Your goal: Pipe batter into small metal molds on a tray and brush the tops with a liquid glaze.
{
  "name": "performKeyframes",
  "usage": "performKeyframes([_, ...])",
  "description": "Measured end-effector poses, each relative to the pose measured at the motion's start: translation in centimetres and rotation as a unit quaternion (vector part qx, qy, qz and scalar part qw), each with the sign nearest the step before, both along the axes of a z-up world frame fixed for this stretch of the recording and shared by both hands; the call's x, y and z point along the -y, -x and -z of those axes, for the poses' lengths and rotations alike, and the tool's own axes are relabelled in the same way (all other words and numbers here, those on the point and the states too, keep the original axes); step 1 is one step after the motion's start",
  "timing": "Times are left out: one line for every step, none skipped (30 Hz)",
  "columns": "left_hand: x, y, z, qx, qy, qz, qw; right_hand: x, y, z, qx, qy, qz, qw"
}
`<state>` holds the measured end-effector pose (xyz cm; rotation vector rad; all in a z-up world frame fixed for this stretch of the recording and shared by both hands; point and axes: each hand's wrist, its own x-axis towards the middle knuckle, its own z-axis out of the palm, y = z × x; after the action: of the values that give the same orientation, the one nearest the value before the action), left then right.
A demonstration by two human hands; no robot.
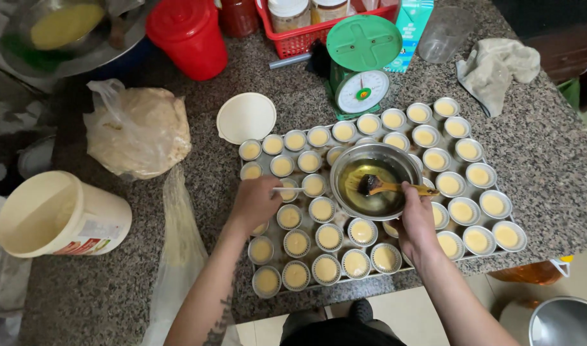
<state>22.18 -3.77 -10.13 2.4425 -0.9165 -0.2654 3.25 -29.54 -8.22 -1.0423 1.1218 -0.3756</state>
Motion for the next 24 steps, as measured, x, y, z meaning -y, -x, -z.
performKeyframes([0.1,0.4,-1.2,0.0,0.001,0.003,1.0,0.2,-0.1,0.1,0.0,0.001,0.003,1.0])
performKeyframes([0.3,0.8,-2.4,-0.027,0.008,-0.024,0.999,0.3,-0.2,0.1,0.001,0.002,0.007,1.0])
performKeyframes([0.4,1.2,-3.6,-0.052,0.015,-0.051,0.997,0.6,-0.2,0.2,0.002,0.003,0.013,1.0])
performKeyframes([0.8,1.2,-3.5,-0.052,0.016,-0.047,0.997,0.9,-0.4,0.6,0.003,0.004,0.016,1.0])
performKeyframes([0.9,1.2,-3.5,-0.031,0.014,-0.07,0.997,1.1,-0.5,1.1,0.005,0.007,0.021,1.0])
performKeyframes([1.0,1.3,-3.5,-0.011,0.012,-0.093,0.996,1.3,-0.6,1.5,0.008,0.01,0.025,1.0])
performKeyframes([1.1,1.2,-2.5,-0.011,0.012,-0.091,0.996,0.8,-0.8,0.8,0.007,0.01,0.027,1.0])
performKeyframes([1.3,1.2,-1.5,-0.046,0.017,-0.103,0.993,0.4,-1.0,0.1,0.007,0.008,0.029,1.0])
performKeyframes([1.6,1.1,-0.6,-0.081,0.023,-0.114,0.99,0.0,-1.3,-0.6,0.008,0.008,0.031,0.999])
performKeyframes([1.7,1.1,-1.2,-0.081,0.024,-0.112,0.99,0.1,-1.4,-0.4,0.008,0.009,0.032,0.999])
performKeyframes([1.9,1.2,-1.9,-0.047,0.035,-0.127,0.99,0.1,-1.4,-0.1,0.007,0.006,0.035,0.999])
performKeyframes([2.2,1.2,-2.5,-0.014,0.046,-0.141,0.989,0.3,-1.5,0.2,0.007,0.002,0.038,0.999])
performKeyframes([2.2,0.0,-1.8,-0.014,0.046,-0.139,0.989,0.4,-1.7,0.3,0.006,0.002,0.041,0.999])
performKeyframes([2.2,-1.2,-1.1,0.016,0.046,-0.153,0.987,0.5,-2.0,0.4,0.011,0.003,0.045,0.999])
performKeyframes([2.3,-2.4,-0.4,0.046,0.045,-0.168,0.984,0.7,-2.2,0.4,0.014,0.004,0.049,0.999])
performKeyframes([2.6,-3.0,-0.9,0.045,0.044,-0.165,0.984,0.6,-2.3,0.6,0.013,0.003,0.051,0.999])
performKeyframes([3.0,-3.6,-1.3,0.024,0.042,-0.164,0.985,0.5,-2.5,0.8,0.012,0.002,0.054,0.998])
performKeyframes([3.4,-4.2,-1.8,0.003,0.039,-0.163,0.986,0.4,-2.6,0.9,0.01,0.0,0.057,0.998])
performKeyframes([3.6,-5.2,0.4,0.003,0.04,-0.16,0.986,0.2,-2.6,1.1,0.01,0.0,0.059,0.998])
performKeyframes([3.8,-6.2,2.7,-0.008,0.006,-0.152,0.988,0.0,-2.5,1.3,0.01,-0.002,0.062,0.998])
performKeyframes([4.0,-7.1,4.9,-0.019,-0.027,-0.144,0.989,-0.1,-2.5,1.6,0.01,-0.004,0.066,0.998])
performKeyframes([3.8,-6.6,3.0,-0.019,-0.027,-0.141,0.989,0.0,-2.5,1.6,0.01,-0.003,0.068,0.998])
performKeyframes([3.5,-6.2,1.1,-0.015,-0.022,-0.132,0.991,0.1,-2.6,1.7,0.01,-0.003,0.07,0.998])
performKeyframes([3.2,-5.8,-0.8,-0.012,-0.017,-0.122,0.992,0.2,-2.7,1.8,0.01,-0.003,0.072,0.997])
